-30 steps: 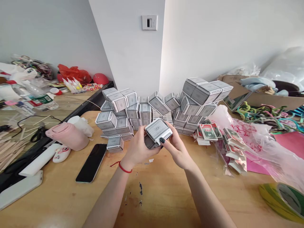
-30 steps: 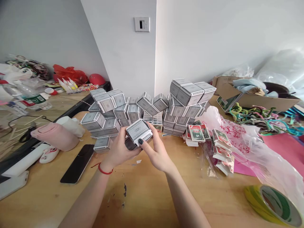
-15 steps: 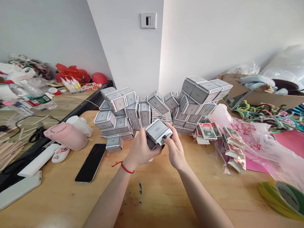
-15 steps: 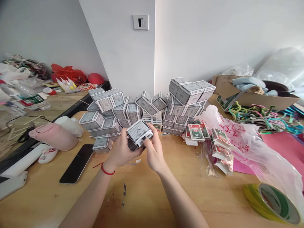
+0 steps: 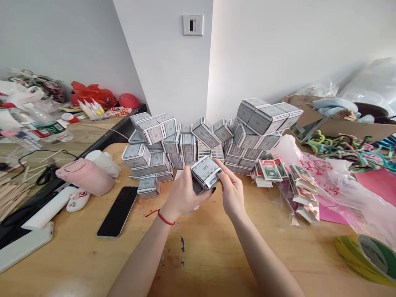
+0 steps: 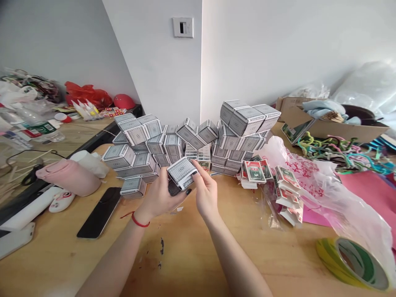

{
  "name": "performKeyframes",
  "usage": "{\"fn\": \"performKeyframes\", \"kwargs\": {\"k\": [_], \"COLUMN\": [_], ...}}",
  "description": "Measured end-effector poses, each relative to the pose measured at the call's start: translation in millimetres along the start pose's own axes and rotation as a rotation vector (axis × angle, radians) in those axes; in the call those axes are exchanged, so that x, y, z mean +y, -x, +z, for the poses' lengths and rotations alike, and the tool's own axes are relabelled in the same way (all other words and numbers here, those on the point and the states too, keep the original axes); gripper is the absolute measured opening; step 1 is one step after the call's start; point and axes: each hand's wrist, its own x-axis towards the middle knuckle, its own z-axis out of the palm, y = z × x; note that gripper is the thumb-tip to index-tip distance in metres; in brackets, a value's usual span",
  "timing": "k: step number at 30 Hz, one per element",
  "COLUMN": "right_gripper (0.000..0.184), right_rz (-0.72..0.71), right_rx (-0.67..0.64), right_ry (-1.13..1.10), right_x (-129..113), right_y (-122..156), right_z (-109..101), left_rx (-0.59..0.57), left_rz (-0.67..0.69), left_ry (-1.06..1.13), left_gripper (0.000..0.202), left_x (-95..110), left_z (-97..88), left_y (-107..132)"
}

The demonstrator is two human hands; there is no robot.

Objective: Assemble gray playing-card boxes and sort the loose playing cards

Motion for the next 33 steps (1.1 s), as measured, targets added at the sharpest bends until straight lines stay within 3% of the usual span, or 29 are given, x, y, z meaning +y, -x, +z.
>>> {"fn": "performKeyframes", "kwargs": {"k": [11,17,21,24,28,33], "right_gripper": [0.044,0.051,0.054,0.048,0.039,0.031], "right_rz": [-0.135,-0.128,-0.186,-0.26,-0.338,-0.361], "right_rx": [-0.287,-0.526,-0.54,-0.558,-0.582,-0.58], "right_ry": [0.054,0.034,0.056,0.195,0.348,0.367], "right_x": [15,9,3,1,-3,-4], "right_y": [-10,-18,-18,-15,-10,-8], "right_z": [-14,-31,-32,-28,-26,-26], "left_rx": [-0.134,-0.221,-0.258,-0.248,-0.24,-0.256], "left_rz": [-0.015,-0.006,-0.013,-0.021,-0.003,0.057], "left_ry": [-0.019,0.171,0.239,0.188,0.115,0.113], "left_gripper": [0.037,0.033,0.042,0.051,0.053,0.051], "left_x": [-6,-8,-4,-1,1,2], "left_z": [-1.0,-2.2,-1.9,-2.2,-2.8,-2.4], "left_y": [2,1,1,3,5,8]}}
